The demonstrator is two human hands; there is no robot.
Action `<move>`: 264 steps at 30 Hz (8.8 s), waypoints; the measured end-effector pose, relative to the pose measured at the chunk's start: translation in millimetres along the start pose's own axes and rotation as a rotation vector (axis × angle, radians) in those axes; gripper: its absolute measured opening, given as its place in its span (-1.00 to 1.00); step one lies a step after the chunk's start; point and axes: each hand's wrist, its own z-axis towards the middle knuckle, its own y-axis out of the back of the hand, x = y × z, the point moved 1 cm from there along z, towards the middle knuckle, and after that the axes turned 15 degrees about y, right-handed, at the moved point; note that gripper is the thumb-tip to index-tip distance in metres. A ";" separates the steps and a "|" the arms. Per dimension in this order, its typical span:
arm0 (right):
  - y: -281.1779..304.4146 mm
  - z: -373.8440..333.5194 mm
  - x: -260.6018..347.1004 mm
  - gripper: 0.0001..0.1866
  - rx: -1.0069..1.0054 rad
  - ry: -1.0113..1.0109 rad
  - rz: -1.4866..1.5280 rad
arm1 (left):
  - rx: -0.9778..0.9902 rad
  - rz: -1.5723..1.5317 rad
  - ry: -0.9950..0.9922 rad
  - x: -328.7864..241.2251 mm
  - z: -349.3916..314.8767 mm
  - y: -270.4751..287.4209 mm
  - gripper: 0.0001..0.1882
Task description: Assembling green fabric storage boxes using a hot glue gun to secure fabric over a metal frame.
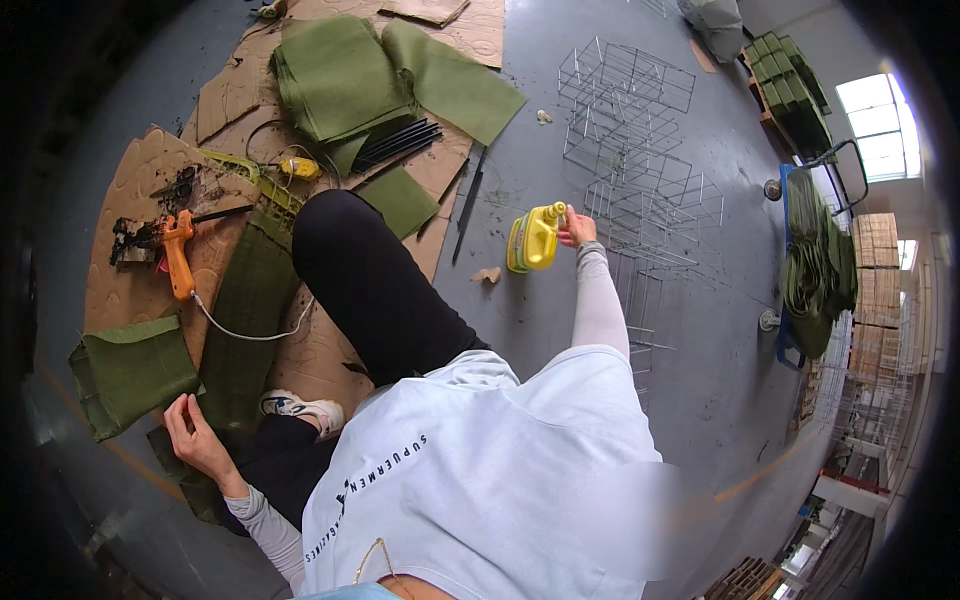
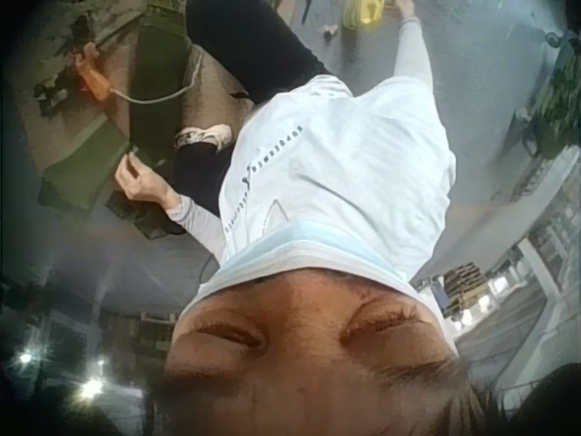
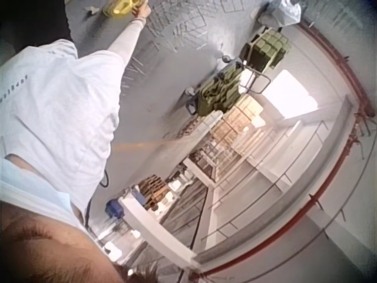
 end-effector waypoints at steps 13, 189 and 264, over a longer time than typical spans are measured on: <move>-3.6 66.8 -25.9 -0.27 0.205 0.289 -0.629 | 0.038 -0.067 0.119 8.8 -10.0 18.3 -0.93; -462.4 -480.4 360.6 -0.59 0.820 2.180 0.388 | -0.624 -0.046 -0.067 88.2 53.5 54.3 -0.77; -494.0 -512.7 436.8 -0.76 1.252 2.365 0.227 | -0.269 0.150 -0.130 76.1 119.6 72.5 -0.88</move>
